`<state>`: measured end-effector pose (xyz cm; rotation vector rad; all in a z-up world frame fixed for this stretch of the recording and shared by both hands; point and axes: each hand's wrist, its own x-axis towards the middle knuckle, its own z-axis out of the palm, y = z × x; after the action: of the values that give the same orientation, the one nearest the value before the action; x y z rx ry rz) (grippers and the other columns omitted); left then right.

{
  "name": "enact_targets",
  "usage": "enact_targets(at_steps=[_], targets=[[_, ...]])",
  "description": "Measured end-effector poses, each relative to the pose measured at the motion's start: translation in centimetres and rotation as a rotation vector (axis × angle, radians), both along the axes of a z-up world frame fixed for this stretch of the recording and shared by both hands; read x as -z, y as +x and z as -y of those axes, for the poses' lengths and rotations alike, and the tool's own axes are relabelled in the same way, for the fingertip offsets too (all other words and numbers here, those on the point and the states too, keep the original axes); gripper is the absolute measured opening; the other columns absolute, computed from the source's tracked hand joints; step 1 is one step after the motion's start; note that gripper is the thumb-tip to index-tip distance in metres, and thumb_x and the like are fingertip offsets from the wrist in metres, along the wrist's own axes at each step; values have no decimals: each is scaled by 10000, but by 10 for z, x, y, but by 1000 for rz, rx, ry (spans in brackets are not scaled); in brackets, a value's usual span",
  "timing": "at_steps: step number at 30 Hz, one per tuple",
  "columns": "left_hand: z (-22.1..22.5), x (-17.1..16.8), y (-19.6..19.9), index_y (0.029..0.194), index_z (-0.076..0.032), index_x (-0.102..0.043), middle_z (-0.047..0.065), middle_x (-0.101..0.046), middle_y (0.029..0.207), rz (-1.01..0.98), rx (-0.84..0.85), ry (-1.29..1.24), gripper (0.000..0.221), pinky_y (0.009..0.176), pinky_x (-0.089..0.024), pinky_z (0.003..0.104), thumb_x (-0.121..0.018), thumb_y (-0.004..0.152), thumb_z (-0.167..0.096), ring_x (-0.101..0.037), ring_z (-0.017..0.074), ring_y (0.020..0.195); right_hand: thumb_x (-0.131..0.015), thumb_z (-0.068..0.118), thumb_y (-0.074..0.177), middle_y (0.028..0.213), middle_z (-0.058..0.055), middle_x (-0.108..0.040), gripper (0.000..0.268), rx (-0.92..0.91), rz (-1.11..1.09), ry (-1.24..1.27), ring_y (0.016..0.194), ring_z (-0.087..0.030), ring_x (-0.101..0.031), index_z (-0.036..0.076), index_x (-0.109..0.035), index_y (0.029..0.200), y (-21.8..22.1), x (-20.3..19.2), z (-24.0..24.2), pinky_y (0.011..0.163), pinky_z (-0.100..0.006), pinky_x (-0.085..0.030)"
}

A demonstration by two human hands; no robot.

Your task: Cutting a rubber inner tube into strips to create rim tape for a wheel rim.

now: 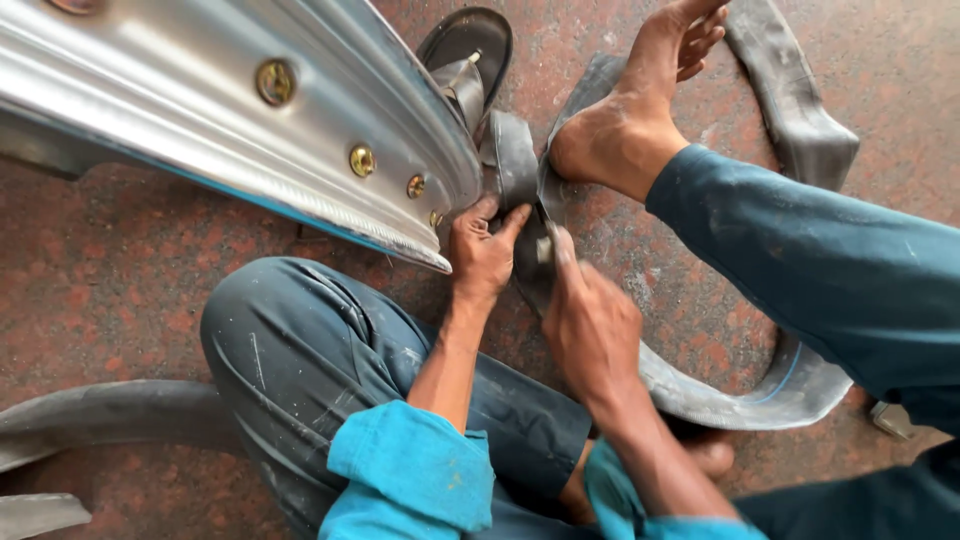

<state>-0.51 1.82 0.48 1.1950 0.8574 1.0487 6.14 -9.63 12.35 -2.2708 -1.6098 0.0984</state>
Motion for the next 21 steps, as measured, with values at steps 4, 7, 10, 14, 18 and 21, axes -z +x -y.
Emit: enact_targets(at_steps=[4,7,10,14,18,21], targets=[[6,1,0,1016,23,-751,57,-778,956,-7,30,-109,146,761,-551,275,-786,908,-70,-673,96,835,-539,34,936,789,-150,-651,533,7,38,-22,684,-334,-664,39,-538,1469,-1,2,5,619,-465,-527],[6,7,-8,1036,23,-741,53,-767,979,90,62,-61,130,784,-548,275,-759,942,-64,-650,89,871,-571,63,936,824,-157,-647,509,10,58,-7,699,-340,-656,30,-547,1444,3,11,-3,622,-465,-522],[2,-5,-5,1050,21,-744,49,-781,1000,28,60,-20,144,804,-549,266,-755,933,-61,-672,88,883,-565,50,942,771,-160,-630,524,-2,55,-16,691,-350,-654,42,-550,1466,1,5,10,611,-480,-514],[13,-4,-8,1066,12,-750,47,-779,996,-5,38,-154,176,800,-553,266,-768,904,-54,-675,87,869,-563,23,890,793,-153,-642,575,-4,25,-6,686,-347,-657,43,-552,1465,2,10,8,614,-483,-518],[6,-7,-14,1085,27,-741,35,-771,1025,60,72,-18,156,834,-542,276,-754,942,-33,-660,84,911,-607,45,883,797,-166,-633,575,-20,46,-3,703,-370,-647,52,-553,1455,0,2,7,624,-491,-511],[10,-9,-12,1114,16,-741,16,-771,1040,67,53,-37,188,855,-538,263,-749,932,-33,-667,76,924,-602,32,815,786,-160,-631,649,-38,63,-20,700,-365,-645,50,-551,1462,-1,1,12,625,-489,-510]])
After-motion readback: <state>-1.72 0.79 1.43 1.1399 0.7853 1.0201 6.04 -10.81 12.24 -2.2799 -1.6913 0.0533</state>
